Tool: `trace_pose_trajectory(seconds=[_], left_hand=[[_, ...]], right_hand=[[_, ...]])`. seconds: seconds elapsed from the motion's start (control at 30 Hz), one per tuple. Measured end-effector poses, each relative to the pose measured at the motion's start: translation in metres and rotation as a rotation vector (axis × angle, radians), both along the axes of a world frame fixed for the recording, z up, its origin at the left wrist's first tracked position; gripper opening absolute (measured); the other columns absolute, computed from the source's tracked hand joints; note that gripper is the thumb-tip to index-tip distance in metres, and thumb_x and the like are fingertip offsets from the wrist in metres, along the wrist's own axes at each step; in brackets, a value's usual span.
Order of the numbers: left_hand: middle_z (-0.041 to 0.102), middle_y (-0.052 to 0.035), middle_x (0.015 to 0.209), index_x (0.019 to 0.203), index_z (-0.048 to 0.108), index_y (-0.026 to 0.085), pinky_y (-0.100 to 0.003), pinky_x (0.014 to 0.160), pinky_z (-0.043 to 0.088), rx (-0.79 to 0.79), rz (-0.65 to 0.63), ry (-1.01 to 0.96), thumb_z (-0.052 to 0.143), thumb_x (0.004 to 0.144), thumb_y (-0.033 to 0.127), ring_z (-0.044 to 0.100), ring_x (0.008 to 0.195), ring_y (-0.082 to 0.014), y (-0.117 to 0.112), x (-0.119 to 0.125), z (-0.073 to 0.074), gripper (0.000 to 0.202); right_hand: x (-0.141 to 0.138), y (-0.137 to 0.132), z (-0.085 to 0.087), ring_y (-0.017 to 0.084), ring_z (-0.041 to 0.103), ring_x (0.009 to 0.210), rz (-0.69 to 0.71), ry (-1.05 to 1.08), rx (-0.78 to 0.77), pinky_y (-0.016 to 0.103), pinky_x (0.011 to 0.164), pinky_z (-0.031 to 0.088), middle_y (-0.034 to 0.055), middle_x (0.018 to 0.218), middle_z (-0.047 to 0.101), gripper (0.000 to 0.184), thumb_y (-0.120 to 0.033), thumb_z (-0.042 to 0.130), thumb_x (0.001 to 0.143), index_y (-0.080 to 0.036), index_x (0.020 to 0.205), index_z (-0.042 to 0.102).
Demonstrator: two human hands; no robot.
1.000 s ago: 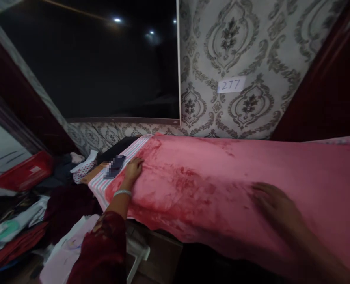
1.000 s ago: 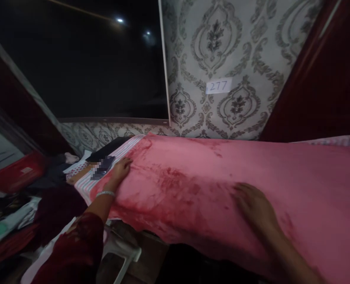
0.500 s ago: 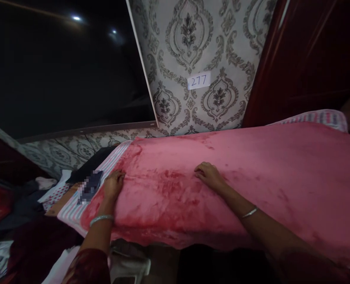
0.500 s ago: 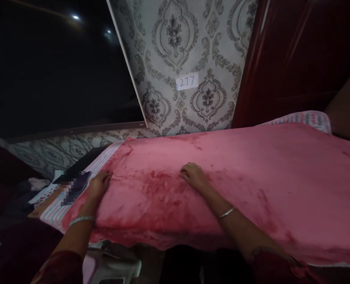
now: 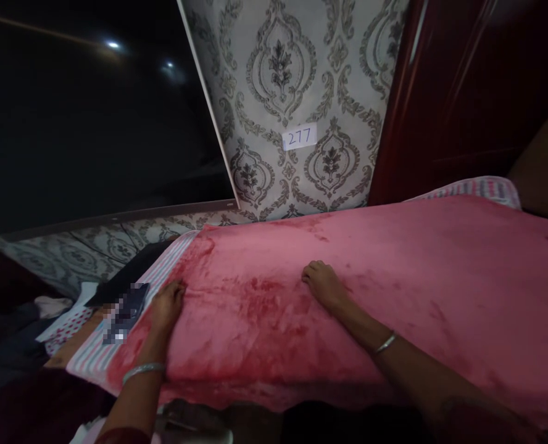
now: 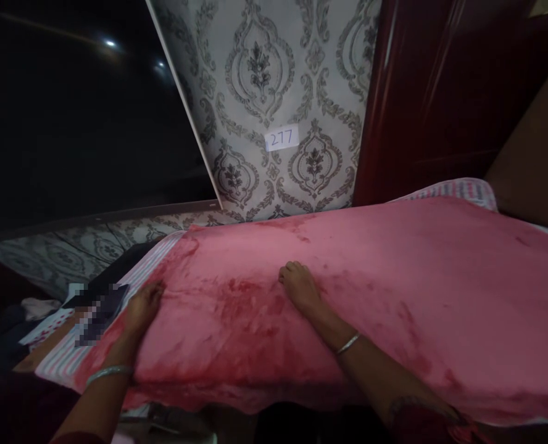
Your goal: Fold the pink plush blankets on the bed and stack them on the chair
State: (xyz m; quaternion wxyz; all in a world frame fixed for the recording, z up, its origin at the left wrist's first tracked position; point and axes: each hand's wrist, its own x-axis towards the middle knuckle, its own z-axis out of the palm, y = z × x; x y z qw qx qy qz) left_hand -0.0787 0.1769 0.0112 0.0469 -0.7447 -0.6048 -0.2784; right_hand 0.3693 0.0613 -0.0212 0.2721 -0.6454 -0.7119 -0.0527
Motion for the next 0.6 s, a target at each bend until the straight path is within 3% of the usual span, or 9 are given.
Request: trace_pose_trajectory(seconds=[0.2, 0.4, 0.6], left_hand=[[0.074, -0.0123, 0.116, 0.087, 0.065, 0.021, -0.038, 0.1, 0.05, 0.033, 0.0, -0.049, 0.04, 0.085, 0.035, 0.068, 0.108, -0.0254, -0.005, 0.002, 0.004, 0.029], [0.071, -0.0145, 0.122, 0.085, 0.062, 0.021, -0.04, 0.097, 0.051, 0.076, 0.077, -0.16, 0.039, 0.088, 0.031, 0.069, 0.106, -0.0268, -0.01, 0.004, 0.007, 0.025], [0.069, -0.0132, 0.125, 0.083, 0.06, 0.022, -0.039, 0.098, 0.051, 0.115, 0.122, -0.235, 0.041, 0.089, 0.027, 0.067, 0.109, -0.0255, -0.012, 0.007, 0.009, 0.02]], right_hand=[[-0.003, 0.001, -0.005, 0.022, 0.053, 0.085, -0.031, -0.008, 0.114, 0.033, 0.072, 0.033, 0.0067, 0.087, 0.064, 0.013, -0.014, 0.061, 0.092, -0.019, 0.081, 0.064], [0.001, 0.002, -0.008, 0.021, 0.052, 0.081, 0.078, 0.098, 0.318, 0.033, 0.073, 0.038, 0.0055, 0.082, 0.062, 0.019, -0.011, 0.054, 0.095, -0.021, 0.08, 0.06], [0.004, 0.002, -0.006, 0.021, 0.051, 0.079, 0.134, 0.206, 0.428, 0.034, 0.074, 0.041, 0.0054, 0.08, 0.06, 0.02, -0.013, 0.051, 0.095, -0.021, 0.078, 0.056]])
